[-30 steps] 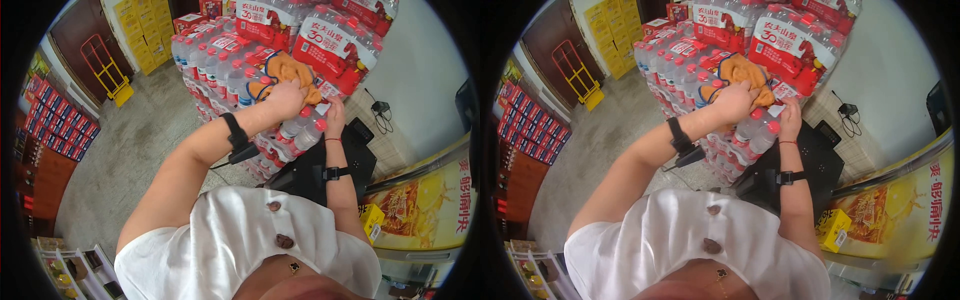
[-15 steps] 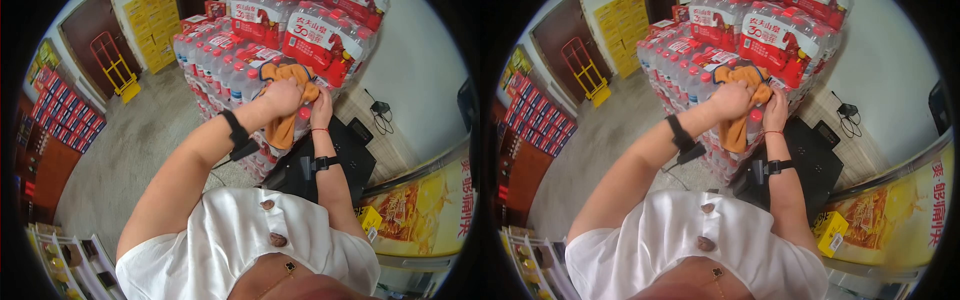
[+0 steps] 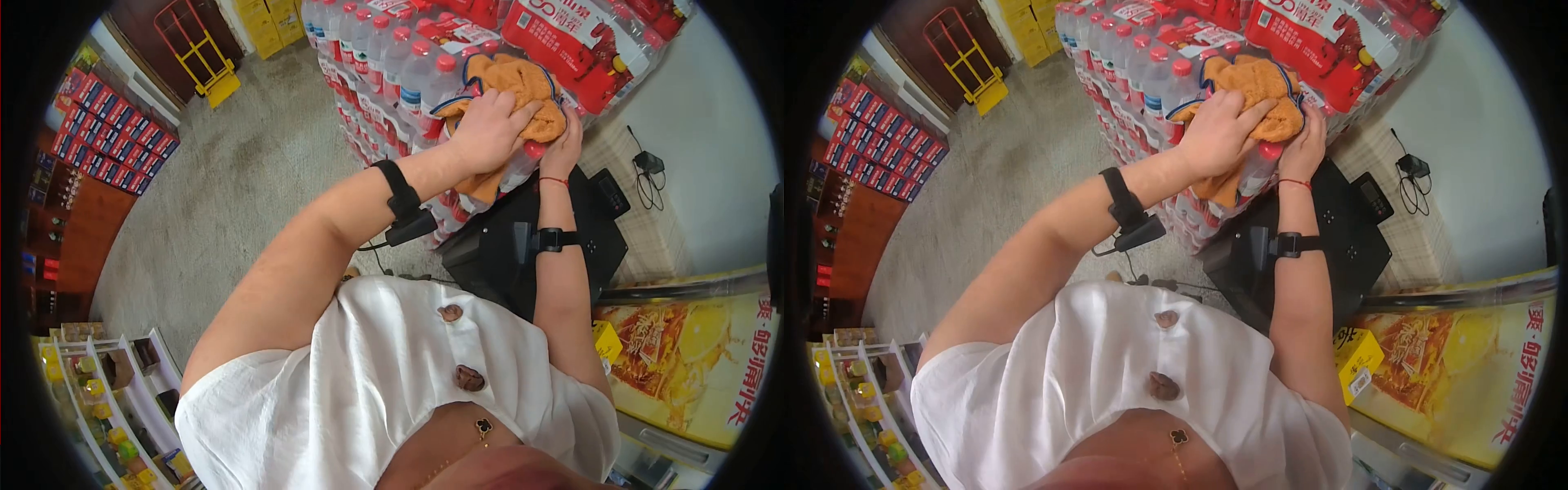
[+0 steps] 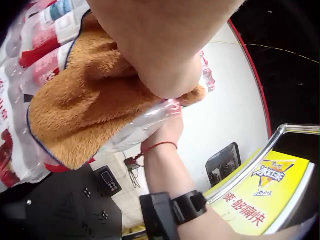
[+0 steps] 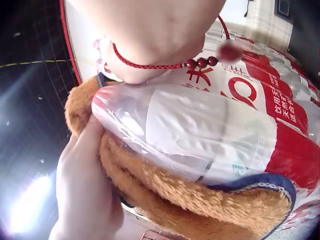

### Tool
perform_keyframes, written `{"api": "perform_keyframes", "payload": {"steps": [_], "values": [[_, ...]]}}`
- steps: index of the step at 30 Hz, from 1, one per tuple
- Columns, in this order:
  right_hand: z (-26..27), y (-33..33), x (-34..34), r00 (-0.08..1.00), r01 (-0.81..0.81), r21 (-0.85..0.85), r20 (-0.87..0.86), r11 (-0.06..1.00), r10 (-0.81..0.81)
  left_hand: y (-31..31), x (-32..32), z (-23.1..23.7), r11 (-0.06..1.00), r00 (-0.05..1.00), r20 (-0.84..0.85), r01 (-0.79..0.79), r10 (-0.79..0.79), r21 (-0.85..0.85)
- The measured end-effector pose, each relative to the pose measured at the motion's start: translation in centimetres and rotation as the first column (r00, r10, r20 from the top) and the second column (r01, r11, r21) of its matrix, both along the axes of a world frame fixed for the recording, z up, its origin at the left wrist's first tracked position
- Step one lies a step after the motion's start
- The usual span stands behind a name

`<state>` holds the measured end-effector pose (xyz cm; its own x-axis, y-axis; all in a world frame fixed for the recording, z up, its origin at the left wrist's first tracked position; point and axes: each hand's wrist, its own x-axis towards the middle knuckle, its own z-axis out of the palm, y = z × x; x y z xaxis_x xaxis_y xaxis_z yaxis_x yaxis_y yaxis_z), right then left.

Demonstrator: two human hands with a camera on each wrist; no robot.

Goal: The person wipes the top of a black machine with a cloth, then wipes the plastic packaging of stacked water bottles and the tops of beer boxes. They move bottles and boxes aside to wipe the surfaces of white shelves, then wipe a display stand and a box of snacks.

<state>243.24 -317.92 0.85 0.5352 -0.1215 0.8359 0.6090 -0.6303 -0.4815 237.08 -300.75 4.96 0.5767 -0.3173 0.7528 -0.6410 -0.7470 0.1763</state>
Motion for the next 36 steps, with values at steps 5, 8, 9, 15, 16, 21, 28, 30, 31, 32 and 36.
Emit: {"api": "perform_keyframes", "payload": {"steps": [5,8,9,15,16,21,28,30,31,32,36], "values": [[-0.3,-0.6,0.1,0.993,-0.073,0.071,-0.085,0.995,0.079,2.6,-2.2,-6.4,0.984,0.985,-0.092,0.136,-0.147,-0.116],[0.4,-0.4,-0.2,0.987,-0.052,0.024,-0.149,0.998,0.055,4.2,-1.8,-10.7,0.985,0.976,-0.156,0.141,-0.155,-0.097],[0.5,-0.3,-0.4,0.985,-0.015,0.011,-0.17,1.0,0.016,4.7,-1.9,-11.9,0.991,0.966,-0.221,0.129,-0.131,-0.025],[0.1,0.8,-4.3,0.963,0.131,-0.085,-0.226,0.988,-0.147,6.4,-3.1,-20.5,0.955,0.876,-0.384,0.289,-0.291,-0.066],[-0.1,1.1,-5.2,0.956,0.147,-0.104,-0.239,0.984,-0.168,6.5,-2.7,-19.5,0.949,0.864,-0.394,0.304,-0.313,-0.088],[-5.0,1.2,-8.6,0.877,0.158,0.113,-0.473,0.981,-0.087,4.5,-1.9,-12.9,0.572,0.69,0.005,0.604,-0.724,-0.556],[-12.1,2.5,-10.7,0.759,0.102,0.401,-0.623,0.91,0.189,3.0,-1.0,-12.7,0.85,0.91,-0.219,0.211,-0.351,-0.484],[-14.4,2.3,-11.5,0.646,0.116,0.352,-0.737,0.929,0.199,2.5,-1.3,-15.4,0.825,0.918,-0.287,0.071,-0.274,-0.56],[-16.1,1.7,-11.5,0.615,0.11,0.322,-0.766,0.94,0.19,1.8,-1.0,-19.0,0.893,0.902,-0.364,0.05,-0.233,-0.448],[-17.8,1.1,-11.7,0.607,0.104,0.324,-0.77,0.94,0.198,1.7,-0.9,-21.1,0.894,0.901,-0.372,0.038,-0.223,-0.446],[-21.1,1.5,-12.2,0.571,-0.03,-0.208,-0.806,0.978,-0.154,2.6,-1.4,-26.7,0.977,0.847,-0.505,0.072,-0.166,-0.201]]}}
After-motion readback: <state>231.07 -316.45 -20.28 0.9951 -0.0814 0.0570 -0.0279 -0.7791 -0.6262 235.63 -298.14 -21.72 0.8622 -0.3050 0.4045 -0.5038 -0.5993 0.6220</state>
